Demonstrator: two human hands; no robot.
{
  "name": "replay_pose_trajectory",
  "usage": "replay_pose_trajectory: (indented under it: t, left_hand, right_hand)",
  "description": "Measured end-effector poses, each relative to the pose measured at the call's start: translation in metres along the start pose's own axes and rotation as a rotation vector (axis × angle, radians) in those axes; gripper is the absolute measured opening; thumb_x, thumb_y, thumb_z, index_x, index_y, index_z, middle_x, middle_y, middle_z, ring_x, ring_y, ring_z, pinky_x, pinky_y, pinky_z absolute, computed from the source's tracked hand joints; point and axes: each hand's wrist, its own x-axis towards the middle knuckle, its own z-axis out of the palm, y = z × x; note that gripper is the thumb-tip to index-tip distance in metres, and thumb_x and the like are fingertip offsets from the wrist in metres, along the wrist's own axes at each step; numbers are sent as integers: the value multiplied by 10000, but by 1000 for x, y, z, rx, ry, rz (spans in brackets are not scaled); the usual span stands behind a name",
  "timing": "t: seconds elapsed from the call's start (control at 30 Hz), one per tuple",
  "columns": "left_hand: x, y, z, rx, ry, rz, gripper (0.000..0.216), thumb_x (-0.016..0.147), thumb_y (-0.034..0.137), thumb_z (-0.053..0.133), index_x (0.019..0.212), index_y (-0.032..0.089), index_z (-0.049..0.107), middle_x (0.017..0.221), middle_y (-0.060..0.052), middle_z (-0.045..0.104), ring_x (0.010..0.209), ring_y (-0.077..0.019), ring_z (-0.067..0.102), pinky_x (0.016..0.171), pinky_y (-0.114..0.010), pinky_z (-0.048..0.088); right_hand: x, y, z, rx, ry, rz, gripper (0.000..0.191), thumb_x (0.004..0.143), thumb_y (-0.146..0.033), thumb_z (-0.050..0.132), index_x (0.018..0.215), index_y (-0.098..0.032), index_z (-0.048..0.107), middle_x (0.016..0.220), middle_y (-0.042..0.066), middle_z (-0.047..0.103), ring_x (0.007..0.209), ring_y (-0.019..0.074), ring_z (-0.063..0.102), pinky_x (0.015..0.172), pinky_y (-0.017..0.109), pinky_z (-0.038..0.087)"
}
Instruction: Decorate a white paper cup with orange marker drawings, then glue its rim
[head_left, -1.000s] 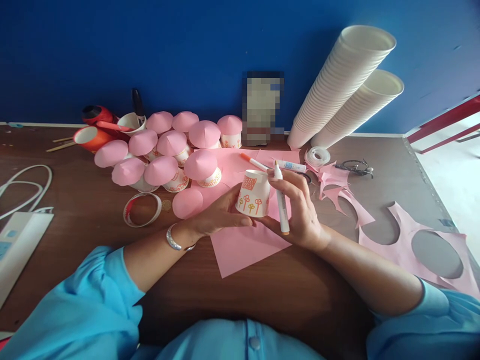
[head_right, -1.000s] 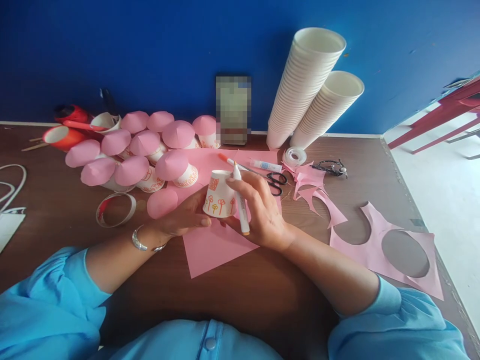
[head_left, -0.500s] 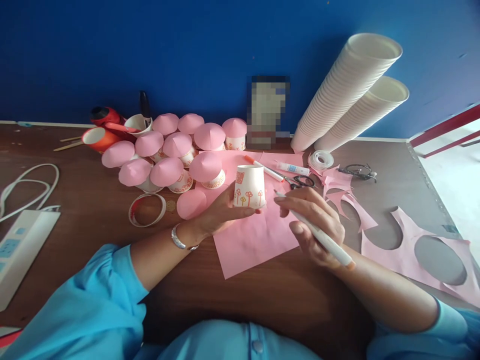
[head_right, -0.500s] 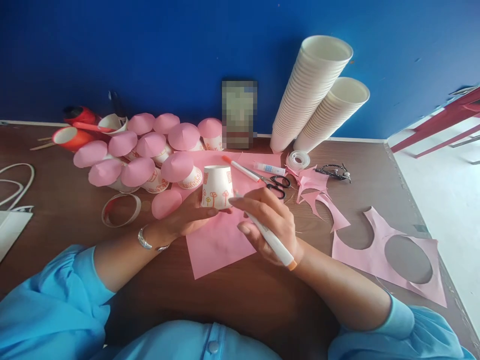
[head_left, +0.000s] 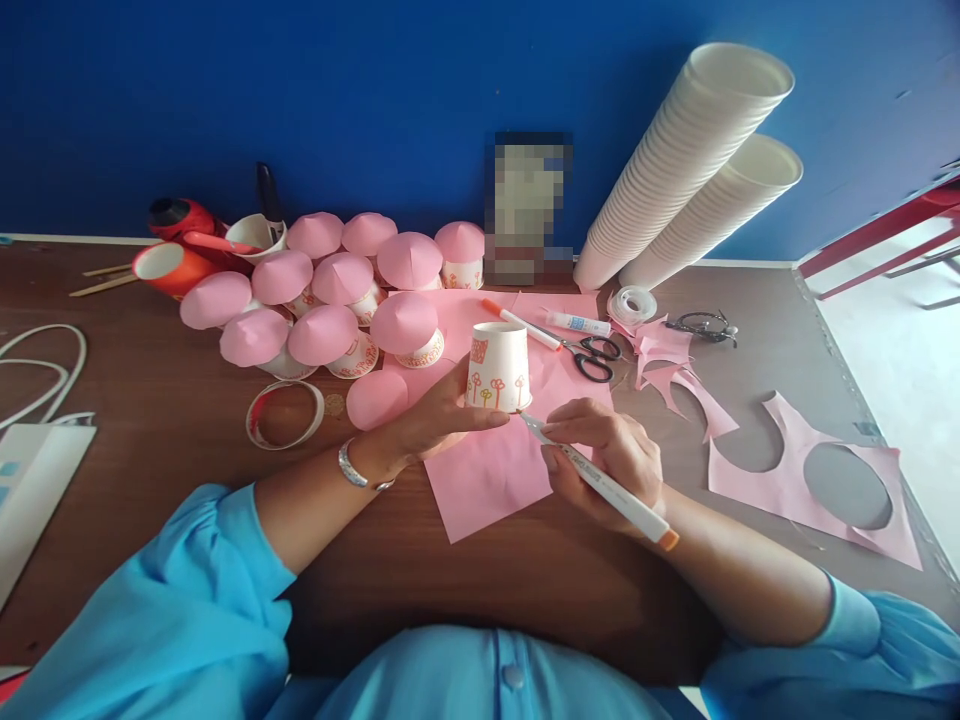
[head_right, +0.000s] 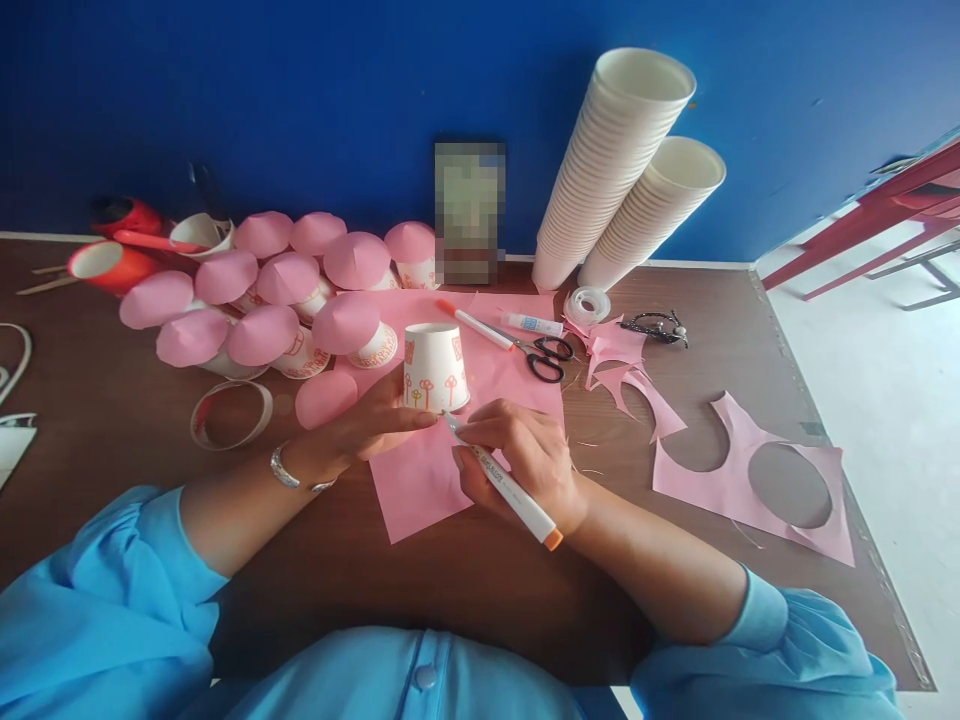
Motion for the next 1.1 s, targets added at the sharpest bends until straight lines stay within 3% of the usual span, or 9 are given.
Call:
replay_pose_trajectory:
  t: [0.1, 0.6, 0.87, 1.1]
  left_hand:
    - [1, 0, -1, -5, 1, -5, 404, 745, 299, 897, 1081, 202, 694, 995, -44, 705, 1001, -221, 637, 887, -349, 490]
    - [-2, 6, 4, 24, 1, -74, 502, 786, 293, 874, 1221, 209, 638, 1195, -84, 726, 1210, -306, 641, 945, -402, 504]
    - [-1, 2, -1, 50, 11, -93, 545, 772, 309, 888, 1232, 210, 614, 1215, -88, 710, 1165, -296, 656, 938, -419, 510]
    - [-1, 2, -1, 48, -19, -43, 445, 801, 276, 857, 1185, 220, 639, 1153, -63, 736, 1105, -259, 668, 935, -397, 507]
  right_hand:
    - [-2, 5, 2, -17, 12, -51, 165, 914, -99, 619, 1032, -212, 602, 707, 19, 684, 591, 156, 692, 514, 249, 563]
    - [-5, 10, 5, -44, 2, -19, 73, 962, -139, 595, 1010, -193, 586, 748, 42, 704, 651, 154, 722, 562, 238, 593]
    - [-5, 9, 7, -56, -2, -4, 95, 956, -133, 601, 1010, -209, 584, 754, 24, 707, 639, 148, 722, 559, 233, 589]
    - [-5, 8, 7, -65, -27, 23, 107, 937, -115, 604, 975, -211, 577, 735, 10, 699, 621, 137, 712, 563, 220, 564]
